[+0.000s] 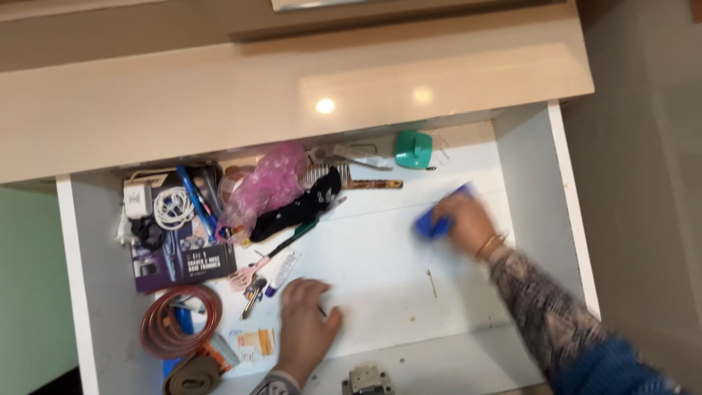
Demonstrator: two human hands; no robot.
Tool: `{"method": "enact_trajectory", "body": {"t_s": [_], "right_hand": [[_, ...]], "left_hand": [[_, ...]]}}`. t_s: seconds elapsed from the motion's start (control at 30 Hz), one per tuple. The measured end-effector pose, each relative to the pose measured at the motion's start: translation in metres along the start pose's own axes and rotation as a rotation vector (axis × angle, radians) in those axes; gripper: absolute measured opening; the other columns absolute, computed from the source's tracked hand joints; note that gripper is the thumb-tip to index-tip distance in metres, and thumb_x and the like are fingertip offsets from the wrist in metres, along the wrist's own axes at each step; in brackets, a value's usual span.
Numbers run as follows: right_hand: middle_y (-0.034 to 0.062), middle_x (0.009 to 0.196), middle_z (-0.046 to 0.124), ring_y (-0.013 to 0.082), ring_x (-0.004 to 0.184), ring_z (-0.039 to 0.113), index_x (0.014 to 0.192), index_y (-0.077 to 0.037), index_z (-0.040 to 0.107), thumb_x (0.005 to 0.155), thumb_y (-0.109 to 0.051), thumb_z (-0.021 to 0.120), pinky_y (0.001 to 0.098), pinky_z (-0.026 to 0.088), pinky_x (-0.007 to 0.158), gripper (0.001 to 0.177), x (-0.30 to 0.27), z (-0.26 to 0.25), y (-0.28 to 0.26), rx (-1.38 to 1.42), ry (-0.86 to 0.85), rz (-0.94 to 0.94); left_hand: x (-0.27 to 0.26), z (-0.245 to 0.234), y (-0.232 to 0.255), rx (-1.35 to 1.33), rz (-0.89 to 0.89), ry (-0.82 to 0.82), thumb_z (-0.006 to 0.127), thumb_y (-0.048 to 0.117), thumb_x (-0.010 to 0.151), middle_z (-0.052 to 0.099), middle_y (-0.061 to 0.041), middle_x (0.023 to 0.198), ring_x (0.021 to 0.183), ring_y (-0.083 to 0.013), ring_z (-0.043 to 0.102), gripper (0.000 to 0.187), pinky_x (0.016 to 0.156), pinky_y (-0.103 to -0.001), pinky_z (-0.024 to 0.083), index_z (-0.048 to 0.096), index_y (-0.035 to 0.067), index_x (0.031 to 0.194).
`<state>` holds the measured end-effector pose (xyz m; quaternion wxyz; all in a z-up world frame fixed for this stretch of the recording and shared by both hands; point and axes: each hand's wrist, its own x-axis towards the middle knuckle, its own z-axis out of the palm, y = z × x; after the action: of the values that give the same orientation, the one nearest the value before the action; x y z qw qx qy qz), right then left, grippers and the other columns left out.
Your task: Cleaning and organizing a vanity drawer.
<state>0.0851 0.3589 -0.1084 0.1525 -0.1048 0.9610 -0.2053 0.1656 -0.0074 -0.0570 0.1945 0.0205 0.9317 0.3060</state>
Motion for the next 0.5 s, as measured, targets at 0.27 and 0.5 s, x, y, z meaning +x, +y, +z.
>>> {"method": "enact_trajectory", "body": {"t_s": [0.27,0.5], "right_hand": [[0.0108,0.113,0.069,0.0363,0.110,0.062,0.109,-0.018,0.072,0.071,-0.002,0.073,0.0422,0.049,0.098,0.042,-0.008,-0.010,0.011,-0.107,-0.022,0.427],[0.0055,0.118,0.068,0.0279,0.115,0.063,0.116,-0.019,0.070,0.084,-0.005,0.065,0.0413,0.048,0.105,0.035,-0.075,0.034,-0.027,-0.016,-0.190,0.526]], "left_hand": [[-0.008,0.024,0.069,-0.205,0.067,-0.230,0.073,0.016,0.078,0.062,-0.015,0.123,0.136,-0.0414,0.036,0.034,0.110,-0.049,0.034,0.067,0.004,0.110],[-0.033,0.026,0.087,-0.238,0.181,-0.493,0.072,0.033,0.084,0.063,-0.015,0.125,0.127,-0.0348,0.050,0.047,0.109,-0.044,0.042,0.064,0.005,0.121]]}}
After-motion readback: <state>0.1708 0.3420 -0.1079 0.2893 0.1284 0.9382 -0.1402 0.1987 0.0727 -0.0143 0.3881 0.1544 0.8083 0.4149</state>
